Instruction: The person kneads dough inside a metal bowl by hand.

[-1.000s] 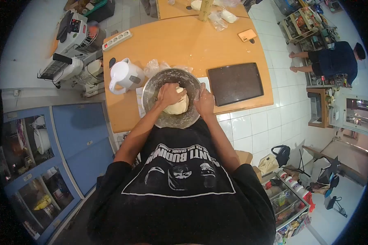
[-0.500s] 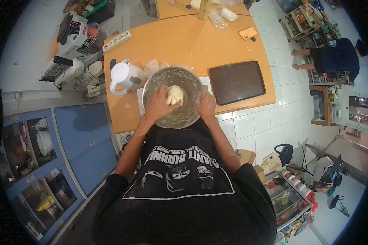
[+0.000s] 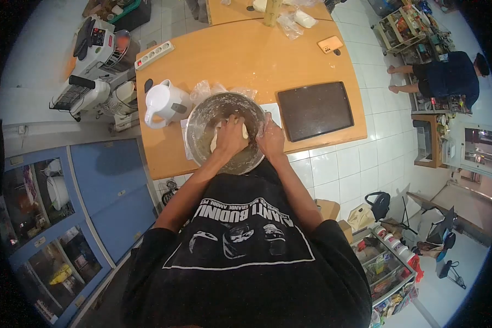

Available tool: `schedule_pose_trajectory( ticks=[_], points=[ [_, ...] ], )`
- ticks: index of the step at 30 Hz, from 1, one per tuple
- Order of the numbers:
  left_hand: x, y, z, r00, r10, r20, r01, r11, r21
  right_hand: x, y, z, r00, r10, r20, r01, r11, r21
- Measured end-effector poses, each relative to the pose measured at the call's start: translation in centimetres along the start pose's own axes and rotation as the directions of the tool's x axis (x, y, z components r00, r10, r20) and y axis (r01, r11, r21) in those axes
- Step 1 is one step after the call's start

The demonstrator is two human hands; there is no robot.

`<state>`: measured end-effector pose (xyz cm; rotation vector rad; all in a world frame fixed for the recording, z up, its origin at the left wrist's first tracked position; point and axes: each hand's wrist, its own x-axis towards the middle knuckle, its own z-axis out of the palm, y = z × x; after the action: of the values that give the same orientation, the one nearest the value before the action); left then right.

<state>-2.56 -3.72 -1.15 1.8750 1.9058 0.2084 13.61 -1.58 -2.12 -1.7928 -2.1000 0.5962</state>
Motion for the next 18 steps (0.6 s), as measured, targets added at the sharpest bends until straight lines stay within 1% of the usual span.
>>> schedule_pose_trajectory(
  ticks=[2,4,5,7,8,10,11,13,14,16,17,18],
  points=[
    [0.6,-0.1,-0.2,1.000,-0.003,-0.027,0.003,1.000,0.014,0.1,-0.1,-0.1,1.000,-0.009,-0.016,0.010,1.000,0.029],
    [1.3,-1.0,-0.6,0.997,0.006,-0.077,-0.014,0.994,-0.104,0.0,-0.3,-0.2,0.999,-0.010,-0.038,0.012,0.999,0.043],
    [1.6,-1.4,-0.8,0.997,0.005,-0.080,-0.013,0.995,-0.103,0.0,-0.3,-0.3,0.999,-0.013,-0.039,0.015,0.999,0.044],
    [2.5,-2.3,-1.5,0.998,-0.046,-0.048,0.032,0.962,-0.270,0.0,-0.7,-0.7,0.999,-0.007,-0.034,0.009,0.999,0.044],
    [2.8,-2.7,-1.8,0.998,-0.046,-0.053,0.030,0.963,-0.267,0.0,-0.8,-0.8,0.999,-0.011,-0.038,0.012,0.999,0.045],
    [3.3,-3.6,-2.0,0.997,-0.061,-0.047,0.039,0.930,-0.365,-0.1,-0.8,-0.9,0.999,-0.017,-0.039,0.018,0.999,0.046],
    [3.3,-4.0,-2.2,0.997,-0.058,-0.053,0.034,0.931,-0.363,0.0,-0.9,-1.0,0.999,-0.020,-0.046,0.022,0.999,0.047],
    [2.8,-4.5,-3.1,0.999,0.035,-0.037,-0.049,0.878,-0.477,-0.1,-0.6,-0.6,0.999,0.025,-0.046,-0.023,0.999,0.040],
    [2.5,-4.7,-3.5,0.998,0.041,-0.038,-0.054,0.880,-0.472,-0.1,-0.3,-0.4,0.998,0.028,-0.052,-0.026,0.999,0.044],
    [1.0,-4.1,-5.6,0.958,0.083,-0.276,-0.238,0.767,-0.596,-0.3,0.4,-0.2,0.999,0.027,-0.038,-0.026,0.999,0.032],
    [-0.2,-3.3,-6.8,0.953,0.013,-0.301,-0.204,0.764,-0.612,-0.3,0.5,-0.1,0.999,0.029,-0.037,-0.028,0.999,0.036],
    [-1.0,-3.6,-7.1,0.954,0.014,-0.299,-0.203,0.766,-0.610,-0.3,0.5,-0.3,0.998,0.054,-0.015,-0.053,0.997,0.055]
  ],
)
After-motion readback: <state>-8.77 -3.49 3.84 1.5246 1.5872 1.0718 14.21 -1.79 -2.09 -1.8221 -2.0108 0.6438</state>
